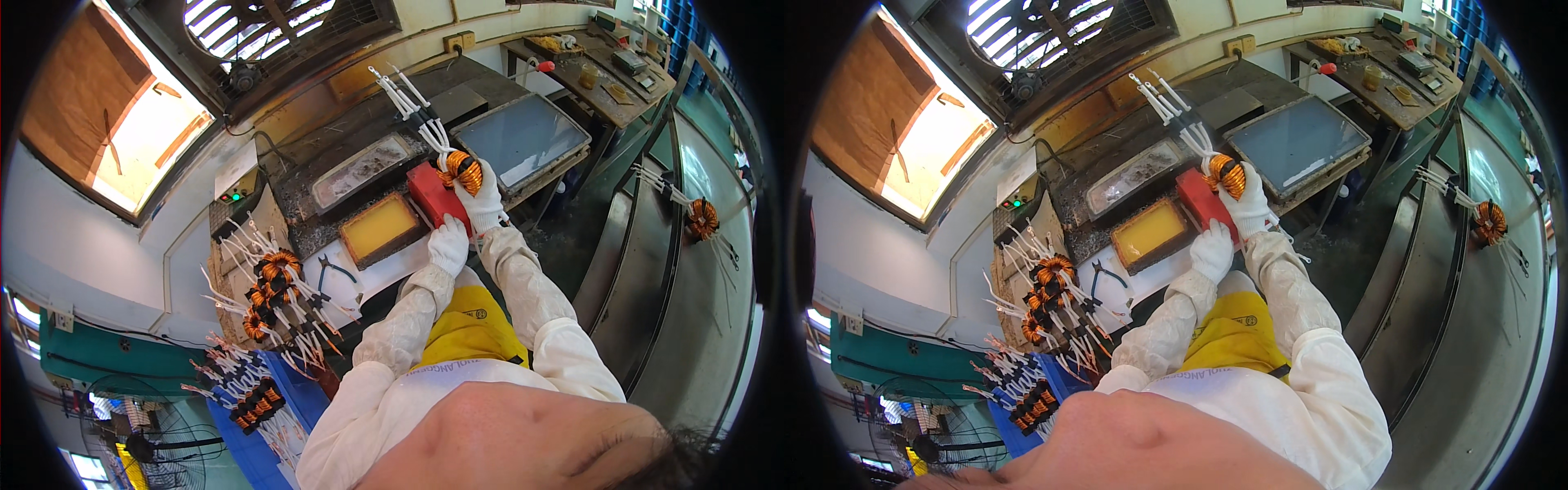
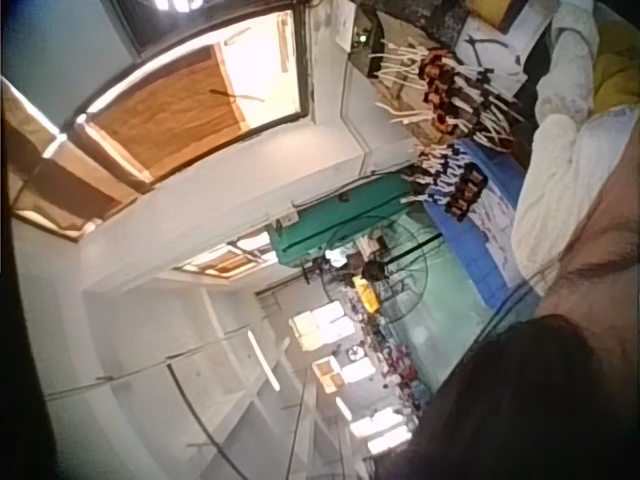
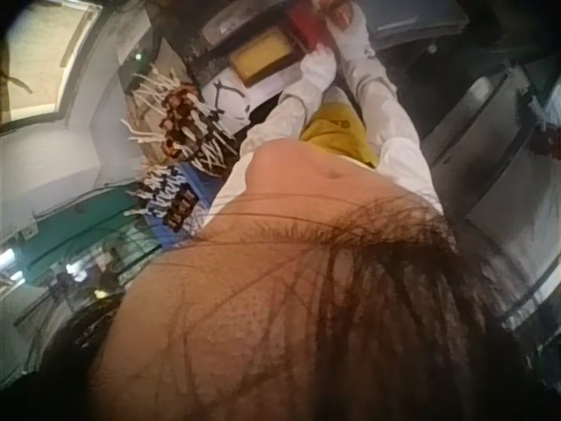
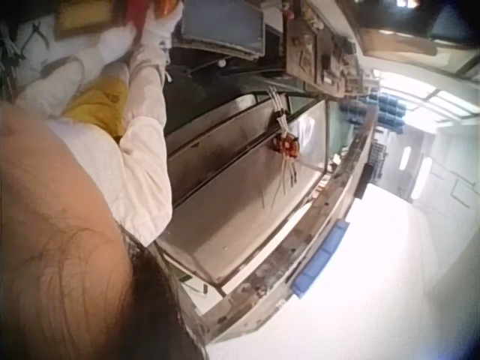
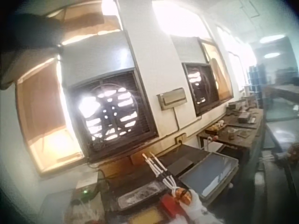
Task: The person is dipping the ends of inductor coil wires into a soldering bath to tin them.
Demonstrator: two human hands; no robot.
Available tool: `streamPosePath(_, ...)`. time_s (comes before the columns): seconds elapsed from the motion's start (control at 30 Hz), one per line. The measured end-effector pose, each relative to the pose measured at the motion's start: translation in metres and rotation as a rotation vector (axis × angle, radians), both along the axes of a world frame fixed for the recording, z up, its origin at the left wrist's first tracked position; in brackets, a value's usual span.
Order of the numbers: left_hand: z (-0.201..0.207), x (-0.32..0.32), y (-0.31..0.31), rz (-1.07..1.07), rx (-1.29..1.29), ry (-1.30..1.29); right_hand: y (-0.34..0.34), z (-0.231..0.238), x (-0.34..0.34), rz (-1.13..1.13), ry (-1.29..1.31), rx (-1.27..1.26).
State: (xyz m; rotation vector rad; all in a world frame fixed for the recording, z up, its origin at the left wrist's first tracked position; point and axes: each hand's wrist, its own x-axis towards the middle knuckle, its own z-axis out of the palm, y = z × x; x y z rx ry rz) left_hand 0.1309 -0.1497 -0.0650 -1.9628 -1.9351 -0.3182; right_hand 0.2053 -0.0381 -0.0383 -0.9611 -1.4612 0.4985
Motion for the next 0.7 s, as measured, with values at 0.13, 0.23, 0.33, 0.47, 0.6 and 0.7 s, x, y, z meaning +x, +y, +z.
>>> streamPosePath(0.13, 0.001, -0.0005, 0.0006, -0.012, 0.029, 0.04, -0.0003, 0.0016, 0.0017, -0.002, 0.0, 0.041)
streamPosePath(0.23, -0.0014, -0.0025, 0.0008, -0.012, 0.017, 0.09, -0.0044, 0.0017, 0.0015, -0.011, -0.013, 0.086)
streamPosePath(0.33, -0.0006, -0.0013, 0.0002, -0.015, 0.014, 0.097, -0.0059, 0.0032, 0.0029, -0.014, -0.014, 0.052)
streamPosePath(0.47, 0.0005, -0.0006, 0.0014, -0.004, 0.0, 0.073, -0.0046, 0.0066, 0.0024, -0.027, -0.014, 0.079)
streamPosePath(0.6, -0.0008, -0.0013, 0.0023, 0.019, 0.016, 0.071, -0.0055, 0.0068, 0.0008, -0.006, -0.006, 0.061)
streamPosePath(0.7, -0.0009, -0.0002, 0.0013, 0.013, 0.008, 0.058, -0.0055, 0.007, 0.0035, -0.01, -0.006, 0.08)
